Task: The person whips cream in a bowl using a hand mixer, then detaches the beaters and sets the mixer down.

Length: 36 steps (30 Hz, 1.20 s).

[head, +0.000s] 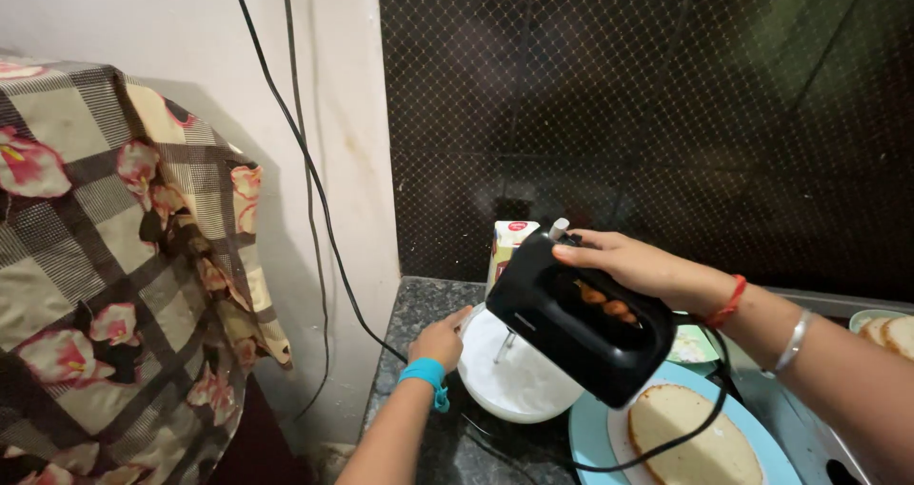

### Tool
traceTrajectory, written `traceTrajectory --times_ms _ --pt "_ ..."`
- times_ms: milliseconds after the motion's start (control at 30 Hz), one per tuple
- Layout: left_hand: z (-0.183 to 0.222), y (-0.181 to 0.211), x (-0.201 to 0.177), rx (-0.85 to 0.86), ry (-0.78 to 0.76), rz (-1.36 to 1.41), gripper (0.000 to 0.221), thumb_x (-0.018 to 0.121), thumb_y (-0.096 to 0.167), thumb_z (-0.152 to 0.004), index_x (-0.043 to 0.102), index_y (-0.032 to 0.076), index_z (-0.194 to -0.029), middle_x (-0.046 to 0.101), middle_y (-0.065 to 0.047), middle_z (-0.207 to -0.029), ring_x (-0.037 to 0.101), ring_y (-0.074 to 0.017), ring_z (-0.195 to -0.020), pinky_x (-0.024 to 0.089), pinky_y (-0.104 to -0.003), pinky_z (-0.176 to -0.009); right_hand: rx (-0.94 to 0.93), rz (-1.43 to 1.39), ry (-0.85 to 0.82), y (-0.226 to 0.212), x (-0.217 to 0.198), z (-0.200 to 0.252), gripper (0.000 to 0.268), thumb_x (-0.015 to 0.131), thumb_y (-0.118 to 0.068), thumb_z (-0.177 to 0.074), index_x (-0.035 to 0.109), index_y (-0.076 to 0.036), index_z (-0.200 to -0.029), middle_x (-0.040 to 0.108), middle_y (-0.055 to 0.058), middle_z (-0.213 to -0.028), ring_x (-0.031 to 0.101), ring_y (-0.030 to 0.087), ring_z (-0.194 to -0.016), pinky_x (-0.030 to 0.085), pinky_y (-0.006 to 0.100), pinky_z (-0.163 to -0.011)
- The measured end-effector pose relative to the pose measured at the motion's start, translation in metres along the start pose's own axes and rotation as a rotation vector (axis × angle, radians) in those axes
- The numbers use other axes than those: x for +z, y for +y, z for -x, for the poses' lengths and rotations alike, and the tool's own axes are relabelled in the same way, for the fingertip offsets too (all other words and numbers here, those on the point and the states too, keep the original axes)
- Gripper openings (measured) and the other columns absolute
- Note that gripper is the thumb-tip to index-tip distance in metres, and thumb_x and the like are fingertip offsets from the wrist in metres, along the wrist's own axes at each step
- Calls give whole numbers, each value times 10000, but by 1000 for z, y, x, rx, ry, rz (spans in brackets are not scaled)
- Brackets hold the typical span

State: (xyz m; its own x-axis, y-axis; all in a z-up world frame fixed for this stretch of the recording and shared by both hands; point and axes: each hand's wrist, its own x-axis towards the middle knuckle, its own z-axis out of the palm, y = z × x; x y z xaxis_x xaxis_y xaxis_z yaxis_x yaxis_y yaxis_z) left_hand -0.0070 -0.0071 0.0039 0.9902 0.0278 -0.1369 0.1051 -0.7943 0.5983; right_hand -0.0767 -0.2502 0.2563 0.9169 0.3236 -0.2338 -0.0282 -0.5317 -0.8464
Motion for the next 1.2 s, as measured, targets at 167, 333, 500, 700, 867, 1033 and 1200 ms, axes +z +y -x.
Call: traceTrajectory --times_ms 167,333,500,700,867,1033,1200 --pt "-1 2 3 -17 7 -10 633 405 167 -994 414 538 -1506 633 -109 -1354 600 -311 -1273 417 -530 -1121 181 57 -6 8 -25 16 539 590 -492 -1041 597 -74 -1381 521 197 -955 447 282 -747 414 377 -581" --pt "1 5 0 -33 -4 -15 627 411 167 -995 409 536 -1502 621 -91 -1371 578 -294 -1297 325 -595 -1168 5 286 23 29 -50 9 604 591 -556 -979 630 -140 -1416 711 57 -962 696 106 -741 551 230 -613" --pt "5 8 -1 -36 -9 -21 618 416 177 -1005 409 539 -1505 638 -78 -1373 592 -291 -1295 311 -606 -1182 -29 268 60 38 -53 12 591 580 -545 -972 650 -155 -1410 738 30 -939 719 96 -731 578 232 -613" --pt "4 9 1 -45 5 -28 636 422 160 -995 413 548 -1499 651 -70 -1356 601 -283 -1288 314 -608 -1179 28 214 193 54 -45 12 531 600 -506 -962 658 -149 -1351 649 104 -844 595 186 -659 494 316 -556" --pt "3 8 2 -43 10 -34 630 418 171 -998 414 550 -1501 654 -83 -1354 603 -289 -1288 325 -596 -1177 -387 347 196 71 -39 -1 556 693 -521 -969 660 -69 -1292 704 -32 -873 721 26 -687 578 175 -570" --pt "4 9 3 -44 2 -37 637 411 171 -996 392 547 -1510 638 -91 -1377 591 -296 -1304 277 -612 -1198 58 180 217 45 -15 16 554 739 -459 -867 619 -110 -1281 507 37 -549 485 161 -368 387 309 -347" --pt "3 7 5 -26 3 -53 621 404 197 -1008 377 545 -1521 644 -129 -1364 593 -321 -1298 281 -591 -1204 58 156 191 43 -3 18 554 728 -462 -868 620 -72 -1247 493 43 -536 478 162 -353 389 317 -333"
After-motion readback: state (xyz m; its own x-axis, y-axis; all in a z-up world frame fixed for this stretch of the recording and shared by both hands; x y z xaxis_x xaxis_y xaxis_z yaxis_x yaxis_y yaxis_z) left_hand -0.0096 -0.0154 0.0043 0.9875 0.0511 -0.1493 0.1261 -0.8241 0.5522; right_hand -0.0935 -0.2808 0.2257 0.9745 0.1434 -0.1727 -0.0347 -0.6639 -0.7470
